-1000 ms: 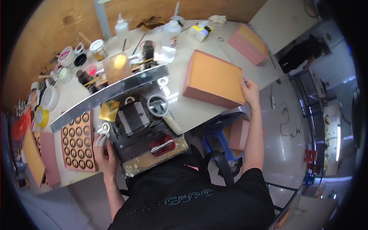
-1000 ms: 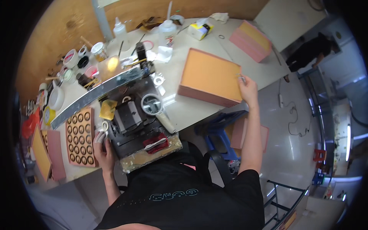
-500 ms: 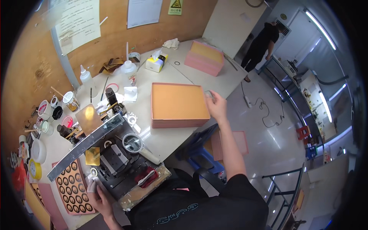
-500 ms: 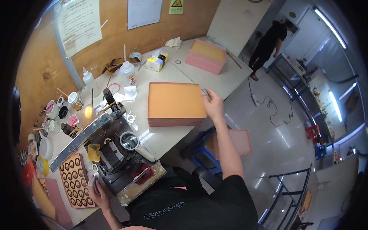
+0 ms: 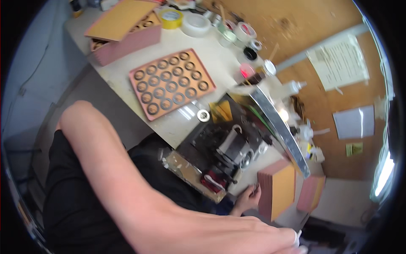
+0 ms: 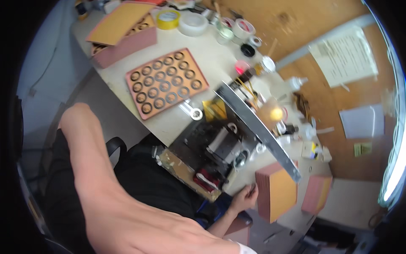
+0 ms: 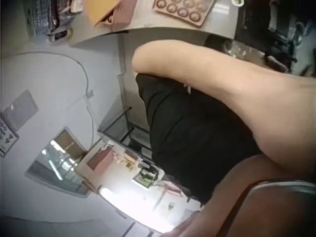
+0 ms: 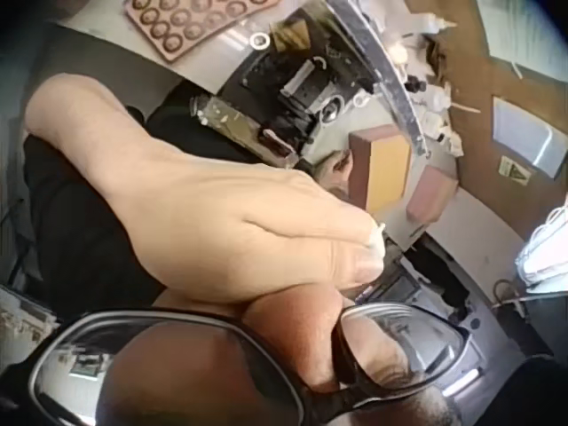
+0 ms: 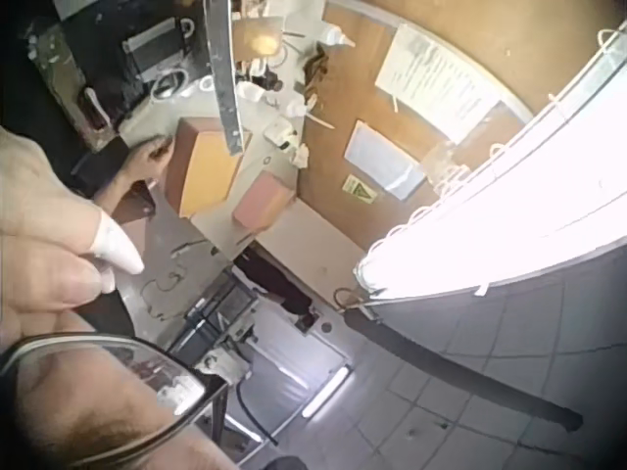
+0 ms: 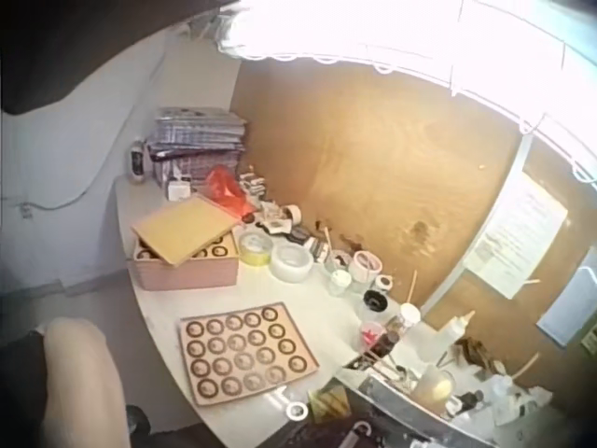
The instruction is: Performing screen printing on circular wooden components.
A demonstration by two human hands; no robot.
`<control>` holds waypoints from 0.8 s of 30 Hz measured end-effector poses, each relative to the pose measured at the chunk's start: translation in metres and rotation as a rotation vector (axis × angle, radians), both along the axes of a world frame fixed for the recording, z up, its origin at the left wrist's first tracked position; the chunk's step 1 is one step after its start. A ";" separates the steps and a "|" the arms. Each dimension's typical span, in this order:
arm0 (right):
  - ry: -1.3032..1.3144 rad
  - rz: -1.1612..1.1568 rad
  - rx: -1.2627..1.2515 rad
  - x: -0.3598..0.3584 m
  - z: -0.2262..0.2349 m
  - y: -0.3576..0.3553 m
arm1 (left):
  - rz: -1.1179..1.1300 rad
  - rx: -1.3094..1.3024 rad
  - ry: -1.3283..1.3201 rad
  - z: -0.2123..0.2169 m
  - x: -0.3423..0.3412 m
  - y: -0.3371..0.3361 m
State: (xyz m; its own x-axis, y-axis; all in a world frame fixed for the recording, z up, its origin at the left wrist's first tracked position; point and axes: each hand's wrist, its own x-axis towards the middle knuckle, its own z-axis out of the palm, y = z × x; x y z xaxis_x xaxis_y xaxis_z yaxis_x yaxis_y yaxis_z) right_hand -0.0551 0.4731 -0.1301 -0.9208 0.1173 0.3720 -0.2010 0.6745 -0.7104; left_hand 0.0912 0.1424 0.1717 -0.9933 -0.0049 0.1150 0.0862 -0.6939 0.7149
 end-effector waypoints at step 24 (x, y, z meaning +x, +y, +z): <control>0.294 -0.256 0.295 0.001 0.006 -0.014 | 0.462 -1.704 -0.022 -0.269 -0.130 -0.301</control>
